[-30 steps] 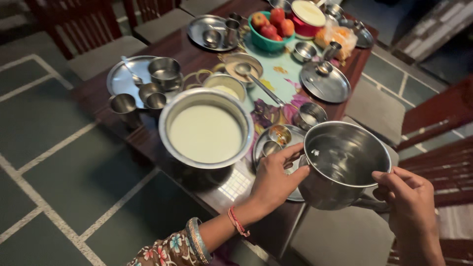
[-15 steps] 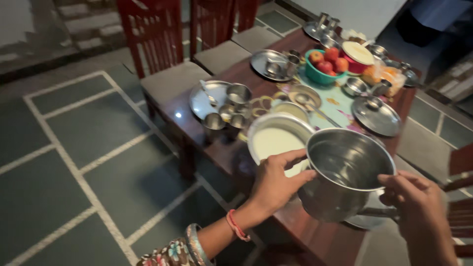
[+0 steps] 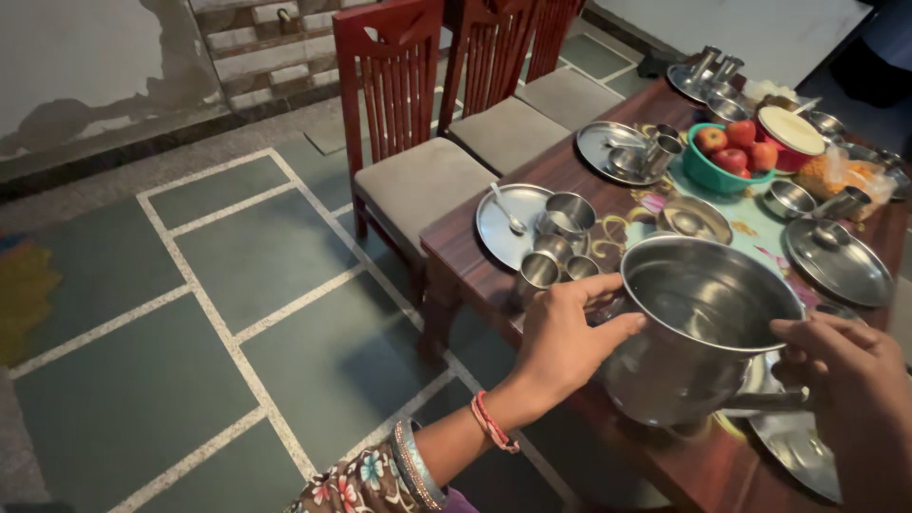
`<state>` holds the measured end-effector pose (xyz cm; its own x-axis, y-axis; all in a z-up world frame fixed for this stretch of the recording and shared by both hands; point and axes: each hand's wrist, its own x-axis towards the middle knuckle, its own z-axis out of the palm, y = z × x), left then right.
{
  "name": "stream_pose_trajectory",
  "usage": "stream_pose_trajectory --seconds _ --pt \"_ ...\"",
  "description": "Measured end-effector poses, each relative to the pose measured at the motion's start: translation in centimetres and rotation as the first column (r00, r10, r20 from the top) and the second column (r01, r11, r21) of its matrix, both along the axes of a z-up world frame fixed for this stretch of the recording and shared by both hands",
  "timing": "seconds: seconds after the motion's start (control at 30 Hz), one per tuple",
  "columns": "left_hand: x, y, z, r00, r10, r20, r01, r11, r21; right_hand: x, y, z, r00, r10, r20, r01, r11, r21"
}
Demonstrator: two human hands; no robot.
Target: The person serves a vegetable dish from a large pot into small bowls on several plates using a ladle. They then pour water from a pitcher into cups and place flatbreads onto the plates. The task is performed at a dining table with multiple place settings.
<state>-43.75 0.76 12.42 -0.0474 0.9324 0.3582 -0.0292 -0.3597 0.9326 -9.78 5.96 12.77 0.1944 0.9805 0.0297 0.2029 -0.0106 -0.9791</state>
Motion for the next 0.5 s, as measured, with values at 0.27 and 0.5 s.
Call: stream_pose_trajectory --seconds 0.27,0.5 --pt "-4.4 6.8 -1.6 0.999 -0.049 -0.014 0.049 0.999 0.002 -3.4 5.0 -2.7 0.996 -0.082 0.045 0.081 0.997 0.015" --pt "-7.8 13.6 -1.5 0.972 -0.234 0.020 0.234 0.972 -0.015 -8.0 7.1 -1.5 0.990 -0.140 0.013 0.140 0.990 -0.026"
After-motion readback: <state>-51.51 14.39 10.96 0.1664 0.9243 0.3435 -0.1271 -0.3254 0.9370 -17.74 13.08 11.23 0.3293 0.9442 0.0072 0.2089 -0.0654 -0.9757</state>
